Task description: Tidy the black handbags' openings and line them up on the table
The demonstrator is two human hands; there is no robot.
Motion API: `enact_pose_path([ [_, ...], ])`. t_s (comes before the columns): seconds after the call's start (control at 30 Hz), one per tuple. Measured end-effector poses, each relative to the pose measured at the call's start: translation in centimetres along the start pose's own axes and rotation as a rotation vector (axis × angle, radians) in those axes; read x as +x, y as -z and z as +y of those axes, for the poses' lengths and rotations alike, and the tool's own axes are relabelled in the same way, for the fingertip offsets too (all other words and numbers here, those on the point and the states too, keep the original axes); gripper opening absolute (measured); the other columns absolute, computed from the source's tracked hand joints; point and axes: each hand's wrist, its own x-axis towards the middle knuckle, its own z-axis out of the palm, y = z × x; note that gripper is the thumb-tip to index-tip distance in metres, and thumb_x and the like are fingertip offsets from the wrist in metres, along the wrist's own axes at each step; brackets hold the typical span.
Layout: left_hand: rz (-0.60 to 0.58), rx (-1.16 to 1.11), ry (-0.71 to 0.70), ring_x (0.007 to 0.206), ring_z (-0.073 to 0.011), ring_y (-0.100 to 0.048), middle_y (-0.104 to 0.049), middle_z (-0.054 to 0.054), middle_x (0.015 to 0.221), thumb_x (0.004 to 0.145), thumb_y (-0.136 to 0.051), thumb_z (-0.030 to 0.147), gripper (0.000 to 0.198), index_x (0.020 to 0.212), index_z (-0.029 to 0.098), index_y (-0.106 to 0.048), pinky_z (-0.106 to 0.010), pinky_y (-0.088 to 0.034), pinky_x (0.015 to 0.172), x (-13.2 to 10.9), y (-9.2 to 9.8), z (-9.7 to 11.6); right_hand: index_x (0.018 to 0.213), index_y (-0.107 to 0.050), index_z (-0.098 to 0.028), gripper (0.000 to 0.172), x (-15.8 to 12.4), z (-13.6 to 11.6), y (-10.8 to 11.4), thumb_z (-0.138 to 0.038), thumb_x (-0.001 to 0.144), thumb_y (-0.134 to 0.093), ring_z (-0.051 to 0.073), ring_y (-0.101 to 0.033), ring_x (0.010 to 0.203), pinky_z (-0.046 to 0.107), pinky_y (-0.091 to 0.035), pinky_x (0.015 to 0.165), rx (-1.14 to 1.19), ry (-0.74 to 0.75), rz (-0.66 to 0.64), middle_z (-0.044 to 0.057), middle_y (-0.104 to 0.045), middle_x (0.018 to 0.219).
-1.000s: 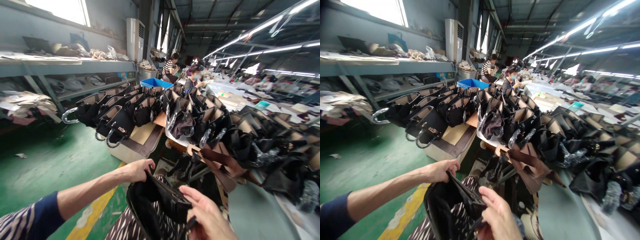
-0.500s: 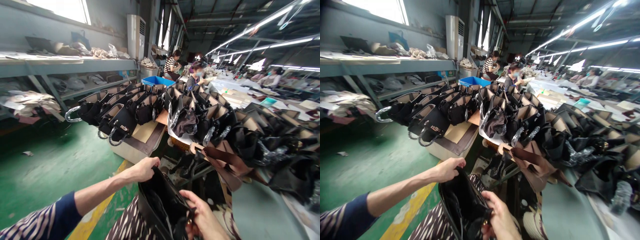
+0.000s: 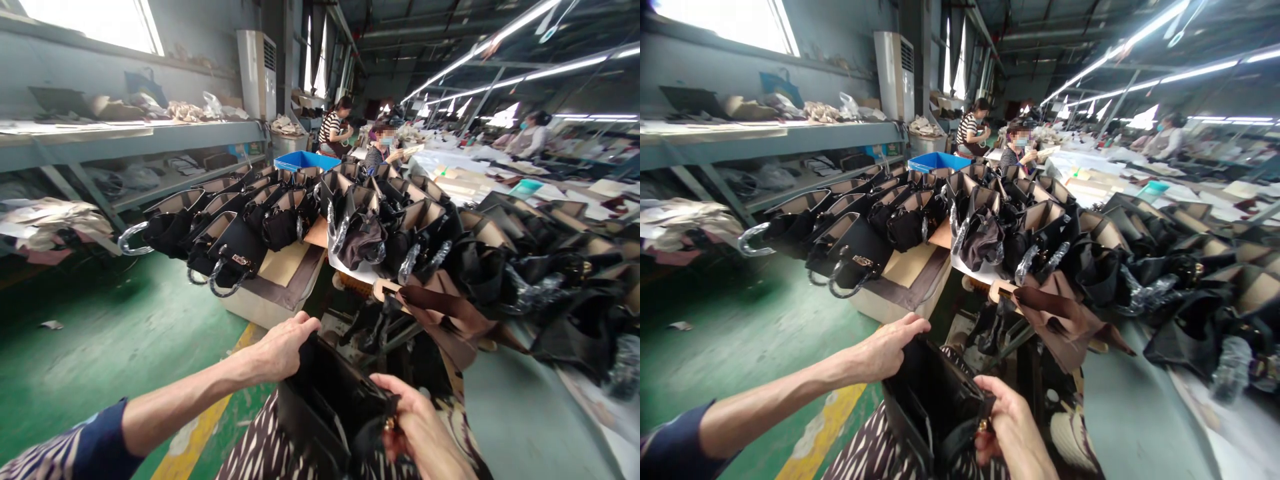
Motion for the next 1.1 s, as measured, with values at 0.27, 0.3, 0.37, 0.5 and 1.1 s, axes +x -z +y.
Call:
enact_pose_path([
  [0.27,0.07,-0.009,-0.143,0.087,-0.0138,-0.051,-0.047,-0.001,0.106,0.056,-0.035,-0.002,0.052,0.1,0.023,-0.045,-0.022,-0.04,0.076,-0.6,-0.2,0.1,0.096,-0.055,-0.014,0.038,0.4,0.6,1.7,-0.023,0.059,-0.053,0.008,-0.047,0.038,0.017,-0.035,0.035,0.071,0.007,0.048,-0.004,-0.053,0.047],
  [0.3,0.058,0.031,-0.151,0.086,-0.0138,-0.053,-0.047,-0.001,0.107,0.058,-0.035,-0.001,0.049,0.098,0.024,-0.047,-0.022,-0.041,0.075,-0.4,-0.2,0.1,0.096,-0.055,-0.014,0.038,0.4,0.6,1.6,-0.022,0.059,-0.053,0.008,-0.047,0.038,0.017,-0.035,0.035,0.071,0.006,0.042,-0.004,-0.053,0.047],
  [0.37,0.023,0.1,-0.167,0.085,-0.0143,-0.054,-0.047,0.0,0.107,0.062,-0.036,0.0,0.044,0.096,0.025,-0.05,-0.023,-0.041,0.073,-0.2,0.0,0.1,0.096,-0.054,-0.015,0.038,0.4,0.6,1.4,-0.023,0.059,-0.053,0.009,-0.048,0.039,0.017,-0.035,0.036,0.074,0.008,0.032,-0.004,-0.053,0.049],
  [0.5,-0.025,0.196,-0.177,0.08,-0.0165,-0.057,-0.052,-0.001,0.098,0.06,-0.038,0.001,0.05,0.102,0.026,-0.047,-0.024,-0.04,0.064,0.0,0.2,0.3,0.094,-0.054,-0.015,0.036,0.1,0.4,1.2,-0.024,0.059,-0.052,0.009,-0.048,0.039,0.018,-0.035,0.037,0.073,0.017,0.035,-0.004,-0.053,0.049],
  [1.1,-0.096,0.281,-0.091,0.069,-0.0156,-0.055,-0.055,-0.002,0.084,0.073,-0.058,0.034,0.016,0.07,0.02,-0.063,-0.025,-0.04,0.059,2.7,0.0,0.7,0.107,-0.048,-0.017,0.042,-0.2,0.8,1.8,-0.021,0.065,-0.051,0.005,-0.045,0.044,0.018,-0.035,0.042,0.019,0.091,-0.18,-0.003,-0.059,0.071],
])
